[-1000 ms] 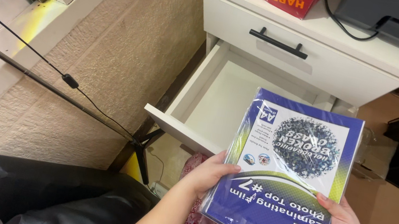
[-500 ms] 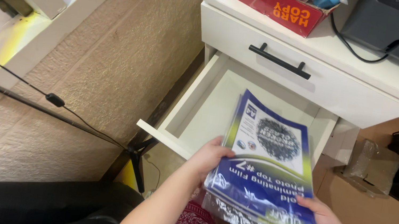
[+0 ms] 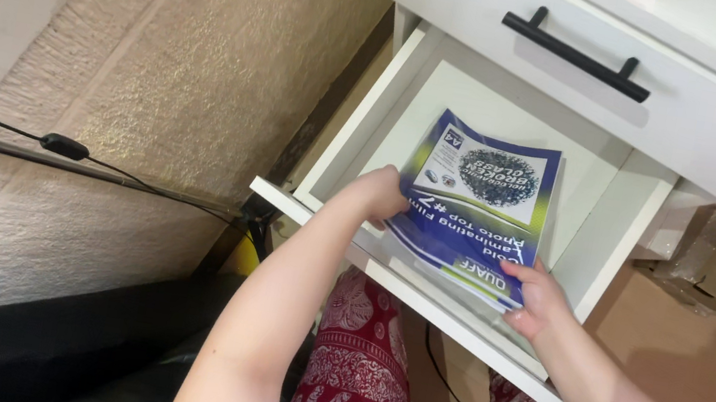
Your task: The person picks up and sorts through various packs of laminating film and photo paper by hand, moves several vinyl rolls from the floor to a desk, and places packs of photo paper into a desk drawer.
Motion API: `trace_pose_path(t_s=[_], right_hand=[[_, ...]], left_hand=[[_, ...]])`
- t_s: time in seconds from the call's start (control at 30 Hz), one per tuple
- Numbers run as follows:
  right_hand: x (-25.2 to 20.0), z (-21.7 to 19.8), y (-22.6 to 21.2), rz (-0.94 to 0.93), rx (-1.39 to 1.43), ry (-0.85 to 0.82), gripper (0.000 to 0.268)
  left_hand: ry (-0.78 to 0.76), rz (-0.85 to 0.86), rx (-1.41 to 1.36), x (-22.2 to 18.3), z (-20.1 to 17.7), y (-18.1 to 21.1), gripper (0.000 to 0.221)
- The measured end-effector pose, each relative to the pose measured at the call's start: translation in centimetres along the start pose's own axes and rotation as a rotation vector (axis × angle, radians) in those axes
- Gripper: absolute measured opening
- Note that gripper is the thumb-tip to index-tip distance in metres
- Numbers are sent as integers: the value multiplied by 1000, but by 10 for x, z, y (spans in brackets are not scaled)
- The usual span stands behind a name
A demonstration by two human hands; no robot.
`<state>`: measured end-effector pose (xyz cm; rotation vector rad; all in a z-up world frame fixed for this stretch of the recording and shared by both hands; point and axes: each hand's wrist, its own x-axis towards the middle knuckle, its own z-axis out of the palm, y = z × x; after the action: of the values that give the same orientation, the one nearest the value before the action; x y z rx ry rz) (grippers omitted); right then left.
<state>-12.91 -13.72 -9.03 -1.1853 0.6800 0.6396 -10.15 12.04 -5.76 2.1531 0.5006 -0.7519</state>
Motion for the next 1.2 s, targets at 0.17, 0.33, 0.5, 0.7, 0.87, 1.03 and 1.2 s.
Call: trace_pose_path(t_s=[0.17, 0.33, 0.5, 0.7, 0.87, 1.03, 1.2], right_hand=[[16, 27, 5, -63, 46, 0, 41], [50, 45, 15, -124, 5, -1, 40], [93, 38, 37, -166, -47, 26, 42], [96, 60, 39, -134, -41, 46, 44], [132, 56, 48, -86, -113, 46, 44], [109, 64, 26, 66, -396, 78, 59], [94, 49, 32, 95, -375, 77, 58]], left_hand=[[57, 10, 154, 31, 6, -16, 38], [484, 87, 497, 28, 12, -37, 35], [329, 215, 450, -73, -6, -1, 55], [273, 357, 346, -86, -7, -1, 46], [331, 283, 348, -72, 3, -12, 36], [367, 250, 381, -65, 7, -17, 22], [311, 215, 373, -73, -2, -9, 20]])
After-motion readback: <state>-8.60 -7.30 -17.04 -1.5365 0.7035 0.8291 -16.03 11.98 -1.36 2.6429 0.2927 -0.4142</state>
